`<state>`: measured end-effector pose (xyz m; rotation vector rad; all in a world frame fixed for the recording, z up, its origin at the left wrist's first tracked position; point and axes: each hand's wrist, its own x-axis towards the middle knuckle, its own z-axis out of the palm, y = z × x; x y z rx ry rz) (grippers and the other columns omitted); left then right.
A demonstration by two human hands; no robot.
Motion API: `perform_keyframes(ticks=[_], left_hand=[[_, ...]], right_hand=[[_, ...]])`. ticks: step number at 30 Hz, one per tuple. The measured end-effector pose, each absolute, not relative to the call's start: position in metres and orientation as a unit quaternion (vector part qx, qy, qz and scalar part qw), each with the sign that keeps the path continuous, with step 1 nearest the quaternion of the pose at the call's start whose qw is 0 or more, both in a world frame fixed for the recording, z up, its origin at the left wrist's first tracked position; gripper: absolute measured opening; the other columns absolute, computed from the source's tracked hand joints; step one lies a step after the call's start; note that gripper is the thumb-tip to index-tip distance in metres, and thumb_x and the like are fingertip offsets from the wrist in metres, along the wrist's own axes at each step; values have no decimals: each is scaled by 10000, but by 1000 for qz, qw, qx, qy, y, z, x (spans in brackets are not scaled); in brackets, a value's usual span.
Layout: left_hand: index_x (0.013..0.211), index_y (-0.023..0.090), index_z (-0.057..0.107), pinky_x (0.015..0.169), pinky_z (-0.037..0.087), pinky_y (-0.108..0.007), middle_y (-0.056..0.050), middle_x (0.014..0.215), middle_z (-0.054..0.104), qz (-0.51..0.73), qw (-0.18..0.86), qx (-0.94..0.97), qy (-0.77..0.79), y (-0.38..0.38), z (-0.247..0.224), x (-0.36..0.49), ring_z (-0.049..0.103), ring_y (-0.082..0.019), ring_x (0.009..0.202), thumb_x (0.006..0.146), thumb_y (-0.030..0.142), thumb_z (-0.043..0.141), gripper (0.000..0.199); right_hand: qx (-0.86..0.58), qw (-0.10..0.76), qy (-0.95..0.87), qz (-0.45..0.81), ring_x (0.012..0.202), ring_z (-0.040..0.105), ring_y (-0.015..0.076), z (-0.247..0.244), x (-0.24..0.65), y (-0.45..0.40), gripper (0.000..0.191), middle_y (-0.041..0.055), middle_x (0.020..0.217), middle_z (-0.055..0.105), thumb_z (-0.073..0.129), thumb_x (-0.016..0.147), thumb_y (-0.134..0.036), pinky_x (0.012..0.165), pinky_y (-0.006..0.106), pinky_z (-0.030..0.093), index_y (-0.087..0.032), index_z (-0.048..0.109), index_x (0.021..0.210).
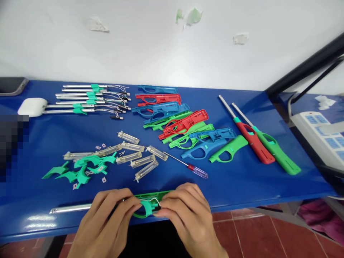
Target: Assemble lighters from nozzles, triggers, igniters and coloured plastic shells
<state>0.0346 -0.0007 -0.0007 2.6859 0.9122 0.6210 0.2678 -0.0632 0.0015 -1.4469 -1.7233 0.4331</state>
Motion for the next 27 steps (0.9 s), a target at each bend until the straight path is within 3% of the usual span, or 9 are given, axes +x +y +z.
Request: perform_keyframes(ticks=[11,16,21,27], left_hand=[[1172,110,722,937,542,-449,-114,1173,741,213,149,917,302,2,-3,32,640,-265,1067,1026,37,606,200],[1239,110,716,968,529,-491,-136,1230,733,199,148,923,293,0,-5,24,633,-290,1104,1063,96,568,231],[1253,114,718,969,537,-485,-146,1282,722,194,149,928,282,0,-7,19,631,-297,1127,1040,65,575,261],[1192,155,736,939,541,-434,-101,1227,744,216,133,922,292,6,-2,27,651,-258,1086,1030,28,557,273]], right_hand=[[-583,401,-688,161,870,708,194,7,267,-63,105,21,979,769,718,1008,-152,838,379,568,-235,721,1072],[-588,373,-702,149,965,681,210,7,268,-64,257,52,1046,738,742,1013,-281,858,365,570,-210,697,1255],[-590,337,-722,128,1068,612,226,12,264,-63,310,81,1177,650,699,1034,-234,881,370,557,-265,693,1343],[-585,305,-739,138,1065,606,236,15,256,-57,236,79,1185,657,610,1079,-229,879,380,564,-260,700,1295]])
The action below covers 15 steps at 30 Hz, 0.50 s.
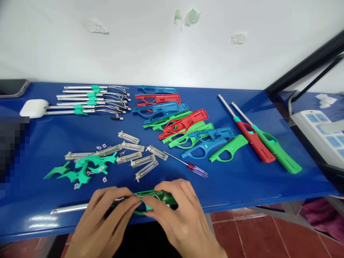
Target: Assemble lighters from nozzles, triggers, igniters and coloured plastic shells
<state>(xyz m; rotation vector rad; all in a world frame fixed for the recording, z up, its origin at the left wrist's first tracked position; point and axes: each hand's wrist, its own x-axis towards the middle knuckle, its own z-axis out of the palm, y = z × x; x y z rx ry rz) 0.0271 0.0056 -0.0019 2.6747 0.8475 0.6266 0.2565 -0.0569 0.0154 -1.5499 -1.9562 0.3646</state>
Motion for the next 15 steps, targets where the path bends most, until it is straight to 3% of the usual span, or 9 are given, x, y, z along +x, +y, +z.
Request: perform_keyframes(ticks=[3,8,15], left_hand=[[1137,149,740,944,500,-422,-73,1150,757,240,121,918,292,9,9,33,624,-247,1074,1053,37,524,257],[1310,145,693,967,487,-422,-108,1259,700,208,145,905,341,14,16,26,582,-256,1108,1053,95,577,287],[1168,194,749,920,455,-433,-57,1141,755,208,122,916,321,16,7,19,614,-250,1033,1057,68,534,273]], right_hand=[[-584,305,-737,152,1092,615,235,15,257,-56,225,76,1203,665,614,1079,-232,900,374,564,-258,685,1291],[-579,315,-732,169,1100,611,220,14,257,-55,216,70,1191,674,610,1081,-195,928,364,544,-243,665,1283],[-564,326,-739,170,1110,572,214,14,258,-53,212,72,1189,658,637,1062,-156,932,356,516,-207,674,1264]])
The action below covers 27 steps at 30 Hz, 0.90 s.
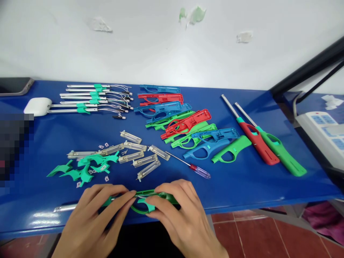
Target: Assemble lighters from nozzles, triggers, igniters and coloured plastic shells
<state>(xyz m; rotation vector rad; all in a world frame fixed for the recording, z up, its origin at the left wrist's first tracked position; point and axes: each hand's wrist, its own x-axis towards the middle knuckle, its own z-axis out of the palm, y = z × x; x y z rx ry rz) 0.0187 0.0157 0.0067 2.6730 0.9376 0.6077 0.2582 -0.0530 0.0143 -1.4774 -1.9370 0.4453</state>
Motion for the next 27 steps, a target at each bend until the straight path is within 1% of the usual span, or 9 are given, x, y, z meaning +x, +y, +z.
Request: perform_keyframes(ticks=[3,6,10,14,23,27], left_hand=[[1219,187,724,937,451,-445,-64,1177,741,198,116,920,318,13,3,19,608,-264,1070,1027,43,580,280],[1270,151,690,947,455,-446,-91,1186,706,210,118,915,325,10,1,21,594,-268,1086,991,3,621,324],[1240,129,685,943,460,-435,-102,1163,661,242,120,901,338,10,2,26,583,-257,1054,986,-19,610,304],[1238,133,683,940,468,-432,-101,1161,655,254,123,896,344,11,1,30,586,-254,1040,991,-11,613,295],[1234,138,686,938,453,-419,-95,1158,647,259,124,892,348,11,0,32,579,-247,1037,991,-12,618,293],[1231,135,686,941,451,-418,-94,1150,639,263,127,890,350,10,2,32,573,-245,1040,997,-15,607,288]], right_hand=[[-562,325,-741,170,1120,560,216,14,258,-54,216,72,1194,657,644,1058,-151,944,360,503,-203,672,1265],[-569,322,-737,171,1130,555,216,13,257,-54,221,67,1204,657,646,1063,-172,956,365,497,-212,662,1280],[-583,330,-724,165,1130,558,215,12,253,-54,203,56,1210,660,652,1067,-199,968,371,494,-223,665,1268],[-587,329,-720,170,1128,551,208,12,251,-53,196,45,1202,664,649,1070,-204,979,361,490,-227,672,1264],[-584,327,-721,178,1106,538,220,13,248,-54,275,58,1195,655,663,1046,-141,930,369,520,-234,700,1302],[-582,327,-726,166,1132,534,227,13,249,-53,303,64,1227,645,652,1050,-140,941,377,517,-237,697,1334]])
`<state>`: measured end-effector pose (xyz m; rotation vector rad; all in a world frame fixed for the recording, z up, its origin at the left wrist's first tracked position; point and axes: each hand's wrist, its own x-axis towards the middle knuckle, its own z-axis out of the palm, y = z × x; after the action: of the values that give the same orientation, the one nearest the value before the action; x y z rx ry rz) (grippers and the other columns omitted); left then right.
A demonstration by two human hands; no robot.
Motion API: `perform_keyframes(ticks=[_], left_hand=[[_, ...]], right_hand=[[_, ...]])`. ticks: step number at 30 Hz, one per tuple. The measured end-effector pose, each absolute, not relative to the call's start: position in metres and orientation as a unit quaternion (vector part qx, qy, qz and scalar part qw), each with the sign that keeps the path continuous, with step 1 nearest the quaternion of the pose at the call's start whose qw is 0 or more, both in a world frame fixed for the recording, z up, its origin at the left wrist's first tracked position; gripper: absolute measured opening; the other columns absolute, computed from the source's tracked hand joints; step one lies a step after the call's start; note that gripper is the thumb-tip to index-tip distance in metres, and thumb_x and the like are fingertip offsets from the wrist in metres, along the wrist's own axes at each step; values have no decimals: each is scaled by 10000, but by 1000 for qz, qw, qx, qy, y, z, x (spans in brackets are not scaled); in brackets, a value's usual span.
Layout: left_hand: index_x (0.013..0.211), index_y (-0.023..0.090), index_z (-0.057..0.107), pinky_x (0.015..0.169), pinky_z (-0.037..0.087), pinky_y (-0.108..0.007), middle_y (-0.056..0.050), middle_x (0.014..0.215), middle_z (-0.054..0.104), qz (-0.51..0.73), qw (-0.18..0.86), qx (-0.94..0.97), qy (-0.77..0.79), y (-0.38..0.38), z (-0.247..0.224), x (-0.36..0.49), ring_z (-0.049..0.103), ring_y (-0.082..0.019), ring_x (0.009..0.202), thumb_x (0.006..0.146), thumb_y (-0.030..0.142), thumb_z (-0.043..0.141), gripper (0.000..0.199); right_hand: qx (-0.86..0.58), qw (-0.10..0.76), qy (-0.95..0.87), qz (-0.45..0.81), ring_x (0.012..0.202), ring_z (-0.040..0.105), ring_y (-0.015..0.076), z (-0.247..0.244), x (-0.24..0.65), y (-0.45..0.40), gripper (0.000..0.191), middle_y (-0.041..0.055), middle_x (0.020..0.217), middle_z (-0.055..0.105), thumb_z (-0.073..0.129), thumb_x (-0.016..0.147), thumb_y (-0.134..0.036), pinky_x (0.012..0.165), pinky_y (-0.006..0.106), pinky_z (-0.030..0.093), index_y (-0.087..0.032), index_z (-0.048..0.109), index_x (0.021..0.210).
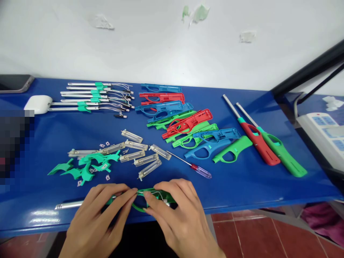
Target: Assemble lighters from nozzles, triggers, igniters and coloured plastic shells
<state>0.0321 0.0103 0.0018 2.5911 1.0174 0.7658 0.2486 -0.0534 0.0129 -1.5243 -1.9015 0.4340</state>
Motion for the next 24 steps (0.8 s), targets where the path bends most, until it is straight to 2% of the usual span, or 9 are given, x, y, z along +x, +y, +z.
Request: perform_keyframes(ticks=[6,15,19,24], left_hand=[[1210,130,688,946,441,-416,-94,1140,632,276,141,880,359,10,5,36,566,-239,1031,1017,-36,545,292],[1261,144,691,991,450,-349,-89,1186,604,270,186,878,348,12,5,34,553,-206,1091,1004,-53,570,346],[1268,159,714,973,474,-379,-108,1228,616,260,190,896,304,9,3,31,553,-232,1104,997,-6,626,329],[1357,205,706,969,504,-393,-100,1230,641,241,159,915,283,7,-4,29,555,-246,1125,989,7,635,424]], right_hand=[[-576,338,-722,181,1230,533,223,16,262,-56,364,54,1340,600,642,1070,-210,1043,382,484,-257,617,1430],[-585,332,-726,140,1155,553,212,7,283,-60,155,49,1191,649,708,1021,-142,1009,372,472,-229,714,1149],[-580,331,-732,134,1138,557,213,8,283,-61,169,58,1191,650,692,1025,-122,972,376,495,-227,730,1153],[-568,344,-740,101,1095,569,218,12,281,-57,198,68,1153,672,679,1010,-64,910,385,504,-207,771,1111]])
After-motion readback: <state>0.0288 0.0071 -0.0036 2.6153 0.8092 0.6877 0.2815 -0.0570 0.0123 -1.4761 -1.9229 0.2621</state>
